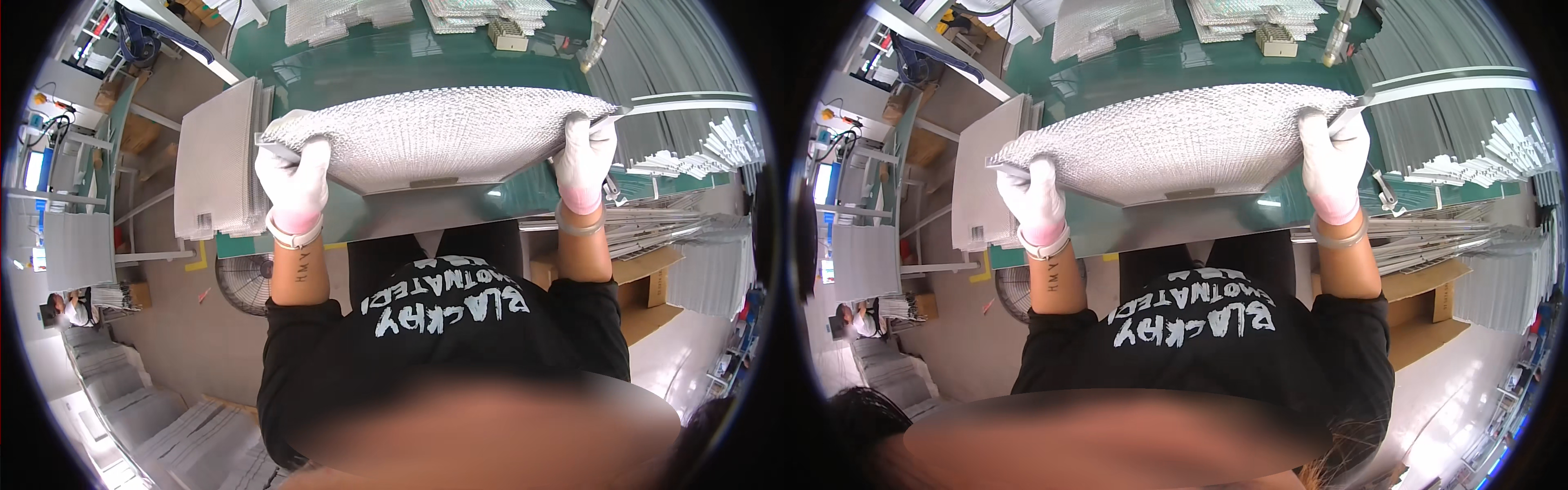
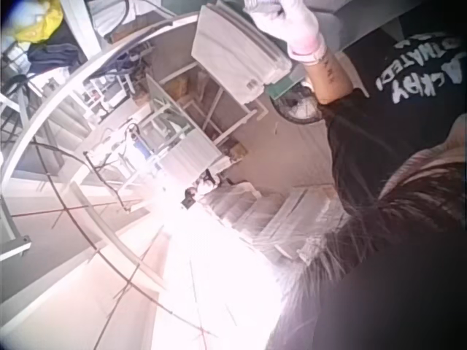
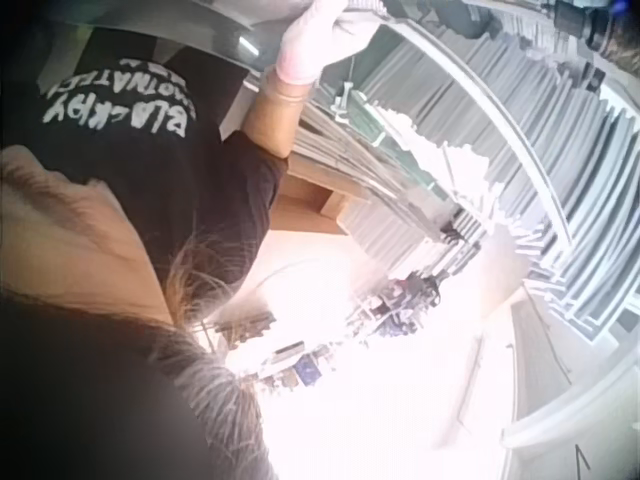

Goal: The worker is assembling metal mesh filters by inserting the mesh into a frame and securing it with screws using an overhead electric screwdriver.

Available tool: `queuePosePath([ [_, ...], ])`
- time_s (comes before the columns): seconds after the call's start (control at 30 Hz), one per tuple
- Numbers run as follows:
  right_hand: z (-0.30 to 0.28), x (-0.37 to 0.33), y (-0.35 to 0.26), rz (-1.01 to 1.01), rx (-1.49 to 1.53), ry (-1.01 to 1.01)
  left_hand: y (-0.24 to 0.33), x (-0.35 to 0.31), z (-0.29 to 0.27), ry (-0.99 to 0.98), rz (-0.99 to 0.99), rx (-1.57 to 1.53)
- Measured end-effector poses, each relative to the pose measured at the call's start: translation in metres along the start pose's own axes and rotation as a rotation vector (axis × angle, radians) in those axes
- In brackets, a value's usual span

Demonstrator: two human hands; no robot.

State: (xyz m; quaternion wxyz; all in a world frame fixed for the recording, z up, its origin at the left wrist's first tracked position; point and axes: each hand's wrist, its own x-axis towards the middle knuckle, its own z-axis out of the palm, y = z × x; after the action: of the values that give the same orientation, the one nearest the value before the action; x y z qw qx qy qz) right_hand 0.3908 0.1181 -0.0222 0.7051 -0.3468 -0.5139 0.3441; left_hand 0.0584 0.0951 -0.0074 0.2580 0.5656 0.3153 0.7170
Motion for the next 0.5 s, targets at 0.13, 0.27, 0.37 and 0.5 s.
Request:
queuePosePath([
  [0.13, 0.027, 0.005, -0.021, 0.035, -0.071, 0.14, -0.008, 0.006, 0.001, 0.013, 0.038, 0.053],
  [0.27, 0.013, 0.009, -0.013, -0.097, -0.291, 0.017, -0.015, 0.009, -0.001, 0.027, 0.034, 0.094],
  [0.37, 0.041, 0.02, -0.026, -0.108, 0.061, 0.081, -0.021, 0.01, 0.001, 0.097, -0.046, 0.06],
  [0.5, 0.034, 0.034, -0.033, -0.27, -0.038, -0.113, -0.018, 0.018, 0.007, 0.163, -0.122, 0.125],
])
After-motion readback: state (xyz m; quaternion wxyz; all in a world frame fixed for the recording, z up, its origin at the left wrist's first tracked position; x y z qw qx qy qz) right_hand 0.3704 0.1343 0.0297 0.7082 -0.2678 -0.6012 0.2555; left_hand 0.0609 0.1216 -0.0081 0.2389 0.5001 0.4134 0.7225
